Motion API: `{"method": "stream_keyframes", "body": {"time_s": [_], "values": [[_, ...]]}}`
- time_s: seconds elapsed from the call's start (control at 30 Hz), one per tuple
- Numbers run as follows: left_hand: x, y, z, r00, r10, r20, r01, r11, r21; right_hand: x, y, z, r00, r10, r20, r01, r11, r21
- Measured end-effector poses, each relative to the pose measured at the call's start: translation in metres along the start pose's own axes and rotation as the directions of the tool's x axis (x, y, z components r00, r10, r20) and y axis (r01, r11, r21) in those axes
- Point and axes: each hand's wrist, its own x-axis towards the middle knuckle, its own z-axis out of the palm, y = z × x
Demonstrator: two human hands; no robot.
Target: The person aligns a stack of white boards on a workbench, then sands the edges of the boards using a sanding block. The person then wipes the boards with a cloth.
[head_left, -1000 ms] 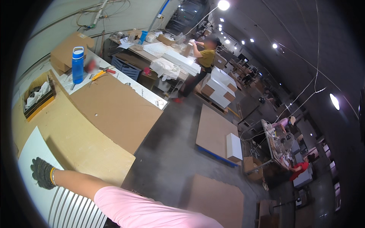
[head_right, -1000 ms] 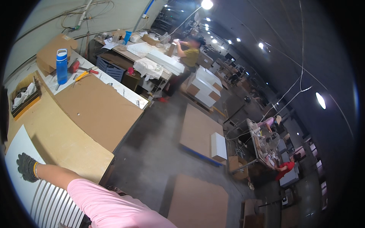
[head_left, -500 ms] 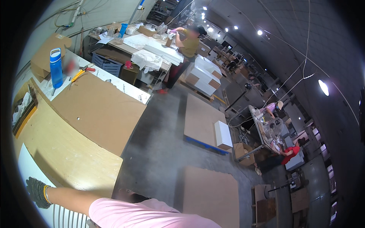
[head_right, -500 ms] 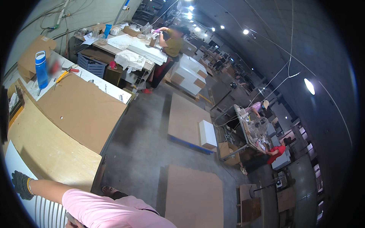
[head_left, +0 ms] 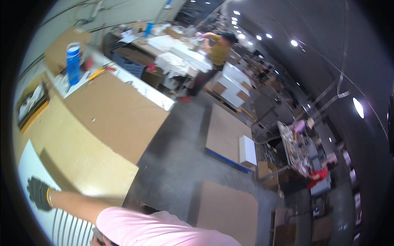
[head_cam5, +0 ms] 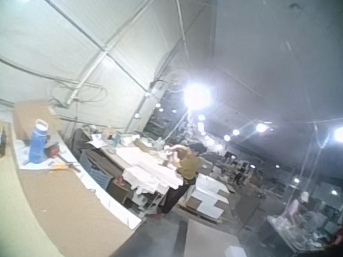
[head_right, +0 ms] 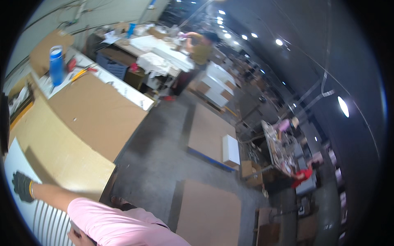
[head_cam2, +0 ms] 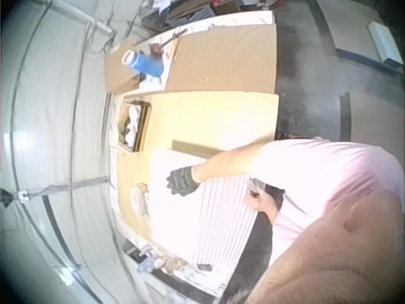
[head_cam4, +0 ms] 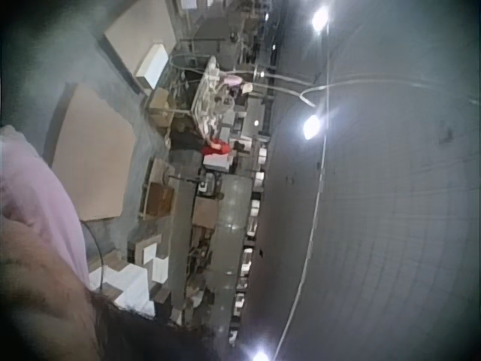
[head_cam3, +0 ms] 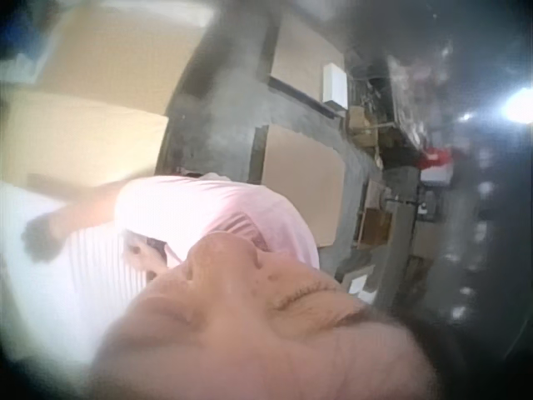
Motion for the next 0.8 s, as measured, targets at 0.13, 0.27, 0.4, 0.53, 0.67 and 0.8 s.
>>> {"method": "stream_keyframes", "body": {"time_s": [0.13, 0.27, 0.4, 0.53, 0.67, 0.8], "values": [[0.003, 0.045, 0.045, 0.873, 0.441, -0.209, -0.469, 0.877, -0.109, -0.03, 0.054, 0.027, 0.906, -0.059, -0.418, 0.003, 0.991, -0.132], [0.001, 0.053, 0.004, 0.805, 0.378, -0.457, -0.435, 0.9, -0.022, -0.023, 0.009, -0.045, 0.995, -0.074, -0.067, 0.078, 0.995, 0.067], [-0.007, 0.042, -0.008, 0.747, 0.222, -0.627, -0.279, 0.96, 0.008, -0.025, -0.005, -0.095, 0.998, -0.049, 0.05, 0.053, 0.995, -0.082], [-0.011, 0.054, 0.028, 0.763, 0.188, -0.618, -0.254, 0.967, -0.02, -0.022, -0.007, -0.081, 0.995, -0.092, -0.041, 0.088, 0.991, -0.102], [-0.009, 0.098, 0.073, 0.737, 0.354, -0.576, -0.413, 0.91, 0.031, -0.026, -0.009, -0.084, 0.995, -0.099, 0.022, 0.101, 0.99, -0.1], [-0.006, 0.092, 0.062, 0.696, 0.211, -0.686, -0.27, 0.963, 0.023, -0.026, 0.005, -0.079, 0.994, -0.104, 0.014, 0.105, 0.983, -0.149]]}}
